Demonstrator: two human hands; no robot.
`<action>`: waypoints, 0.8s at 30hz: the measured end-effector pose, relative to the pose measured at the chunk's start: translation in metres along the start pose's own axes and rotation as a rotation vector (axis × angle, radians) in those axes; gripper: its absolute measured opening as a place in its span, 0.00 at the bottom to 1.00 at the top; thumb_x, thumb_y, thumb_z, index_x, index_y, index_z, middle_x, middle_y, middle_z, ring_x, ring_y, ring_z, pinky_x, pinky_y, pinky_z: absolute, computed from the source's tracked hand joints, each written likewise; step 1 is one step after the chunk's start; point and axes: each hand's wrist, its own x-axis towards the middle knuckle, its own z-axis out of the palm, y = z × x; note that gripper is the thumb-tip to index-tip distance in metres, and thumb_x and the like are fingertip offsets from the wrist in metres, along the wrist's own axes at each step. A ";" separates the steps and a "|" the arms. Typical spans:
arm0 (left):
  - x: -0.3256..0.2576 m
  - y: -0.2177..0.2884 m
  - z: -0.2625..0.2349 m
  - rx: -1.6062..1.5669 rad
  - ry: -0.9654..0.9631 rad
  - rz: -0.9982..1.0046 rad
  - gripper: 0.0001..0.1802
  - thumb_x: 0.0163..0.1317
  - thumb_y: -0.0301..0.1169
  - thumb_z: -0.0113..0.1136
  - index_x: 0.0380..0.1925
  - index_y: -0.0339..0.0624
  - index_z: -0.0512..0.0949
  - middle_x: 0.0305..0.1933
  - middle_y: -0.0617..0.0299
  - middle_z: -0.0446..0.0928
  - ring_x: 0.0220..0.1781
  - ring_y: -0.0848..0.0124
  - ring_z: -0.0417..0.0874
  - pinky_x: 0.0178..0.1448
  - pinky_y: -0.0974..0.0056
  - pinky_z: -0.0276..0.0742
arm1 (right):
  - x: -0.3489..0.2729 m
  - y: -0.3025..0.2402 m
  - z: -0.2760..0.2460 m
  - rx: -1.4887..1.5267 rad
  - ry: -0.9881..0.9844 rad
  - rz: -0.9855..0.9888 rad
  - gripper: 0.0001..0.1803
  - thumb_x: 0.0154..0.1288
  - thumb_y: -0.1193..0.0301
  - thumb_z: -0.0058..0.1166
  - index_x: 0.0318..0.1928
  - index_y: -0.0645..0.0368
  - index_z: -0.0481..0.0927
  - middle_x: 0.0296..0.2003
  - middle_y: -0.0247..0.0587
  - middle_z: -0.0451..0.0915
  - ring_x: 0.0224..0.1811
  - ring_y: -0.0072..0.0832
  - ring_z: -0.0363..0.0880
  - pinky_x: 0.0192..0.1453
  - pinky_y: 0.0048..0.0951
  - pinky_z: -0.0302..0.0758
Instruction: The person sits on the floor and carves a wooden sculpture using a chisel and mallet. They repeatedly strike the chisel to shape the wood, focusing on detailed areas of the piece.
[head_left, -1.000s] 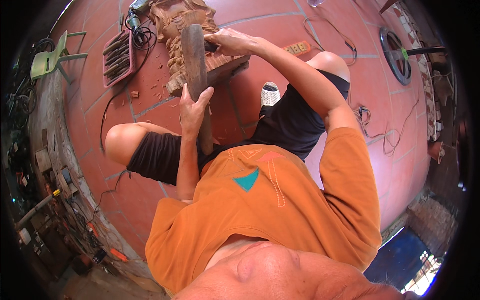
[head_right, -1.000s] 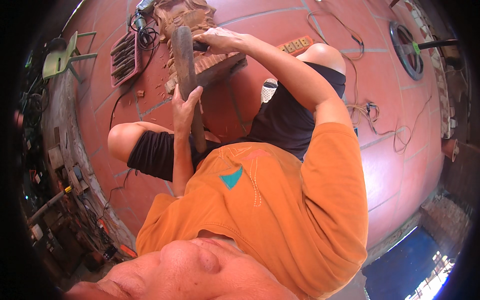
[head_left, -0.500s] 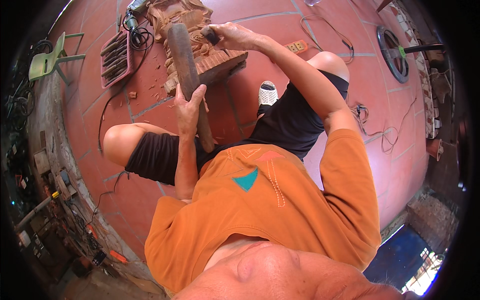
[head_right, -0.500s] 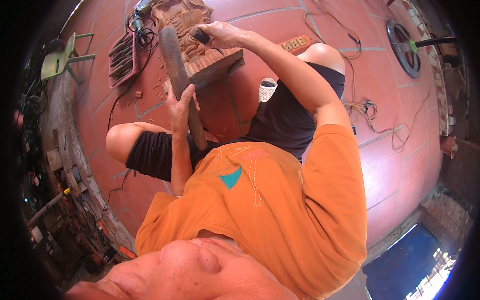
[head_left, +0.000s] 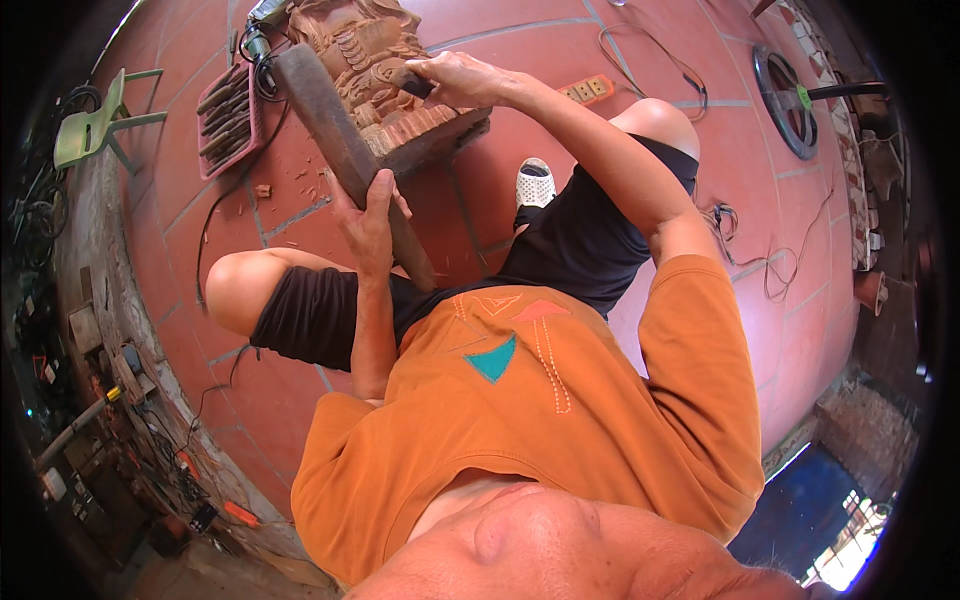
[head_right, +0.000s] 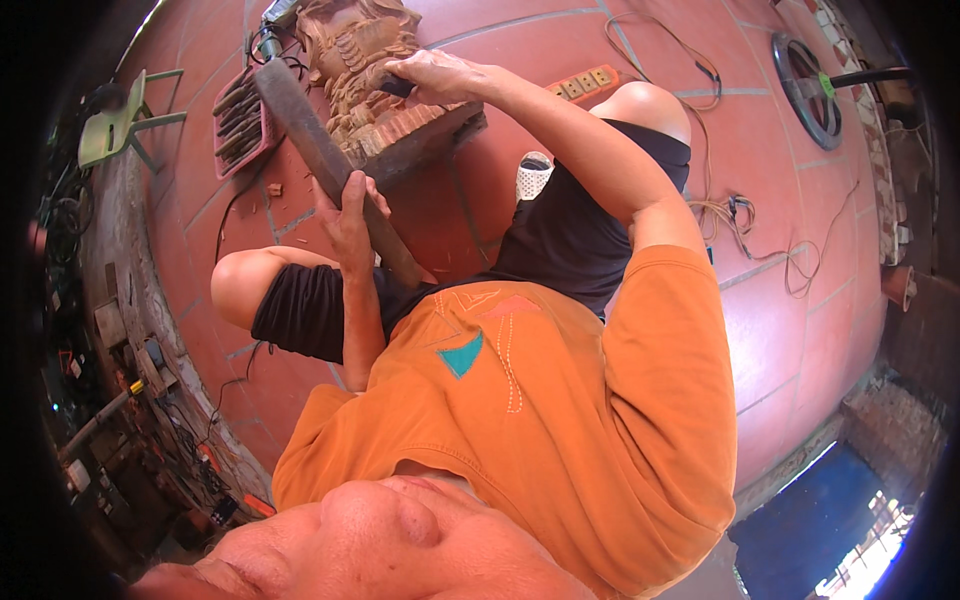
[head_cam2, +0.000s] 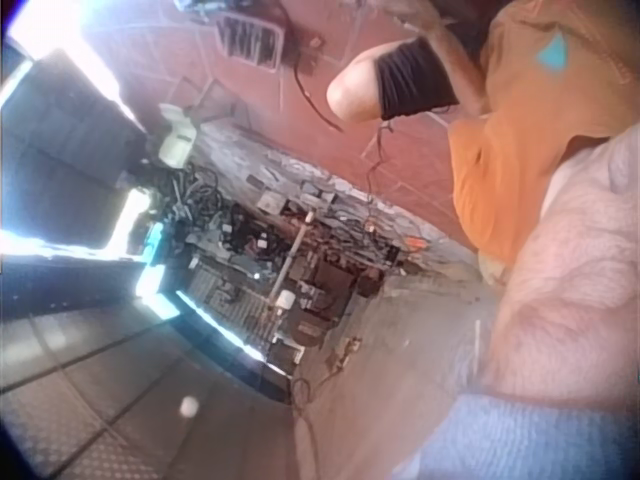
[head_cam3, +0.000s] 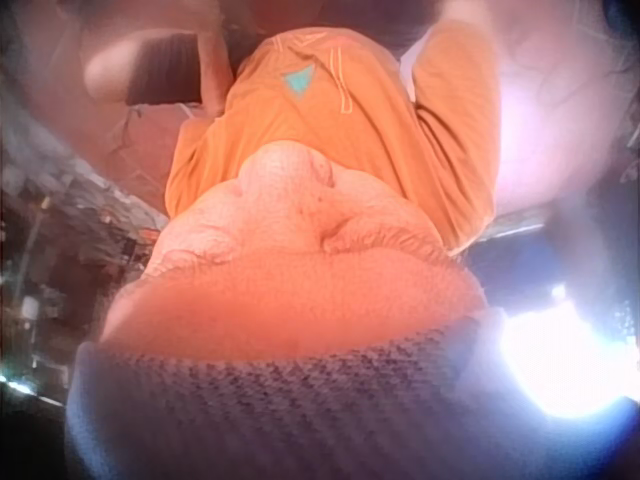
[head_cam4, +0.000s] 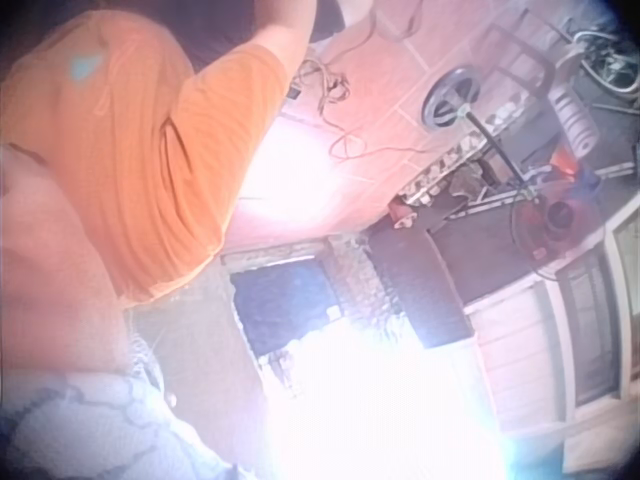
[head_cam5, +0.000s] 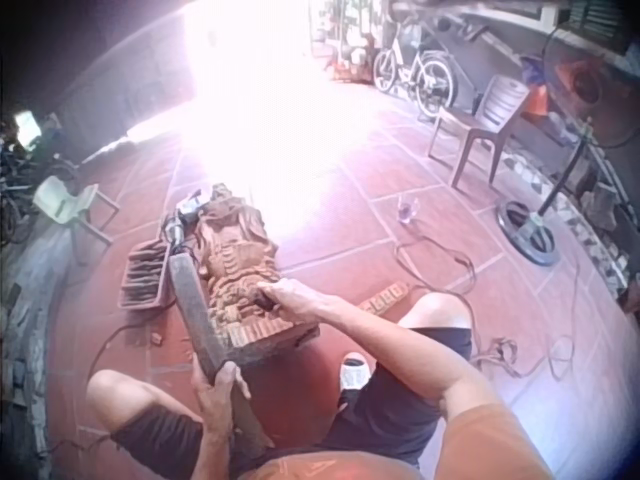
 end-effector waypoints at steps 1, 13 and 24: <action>0.000 -0.001 0.000 0.029 -0.003 -0.012 0.16 0.68 0.32 0.65 0.48 0.37 0.71 0.29 0.64 0.75 0.22 0.76 0.76 0.25 0.70 0.76 | 0.000 -0.002 -0.001 0.006 0.010 -0.022 0.29 0.58 0.72 0.67 0.61 0.57 0.74 0.43 0.52 0.85 0.49 0.51 0.82 0.53 0.47 0.77; 0.005 0.002 -0.002 0.043 -0.016 -0.050 0.14 0.69 0.30 0.63 0.47 0.37 0.70 0.28 0.63 0.75 0.21 0.76 0.76 0.25 0.70 0.75 | 0.000 0.000 0.006 -0.029 0.001 -0.071 0.21 0.61 0.71 0.63 0.55 0.53 0.76 0.40 0.52 0.85 0.47 0.53 0.82 0.49 0.50 0.78; 0.003 -0.005 -0.002 0.244 -0.106 -0.140 0.15 0.69 0.32 0.63 0.48 0.38 0.71 0.27 0.64 0.74 0.20 0.76 0.75 0.23 0.70 0.73 | -0.002 -0.015 -0.002 -0.084 -0.093 -0.041 0.35 0.58 0.74 0.64 0.68 0.54 0.71 0.41 0.58 0.83 0.47 0.53 0.83 0.49 0.50 0.77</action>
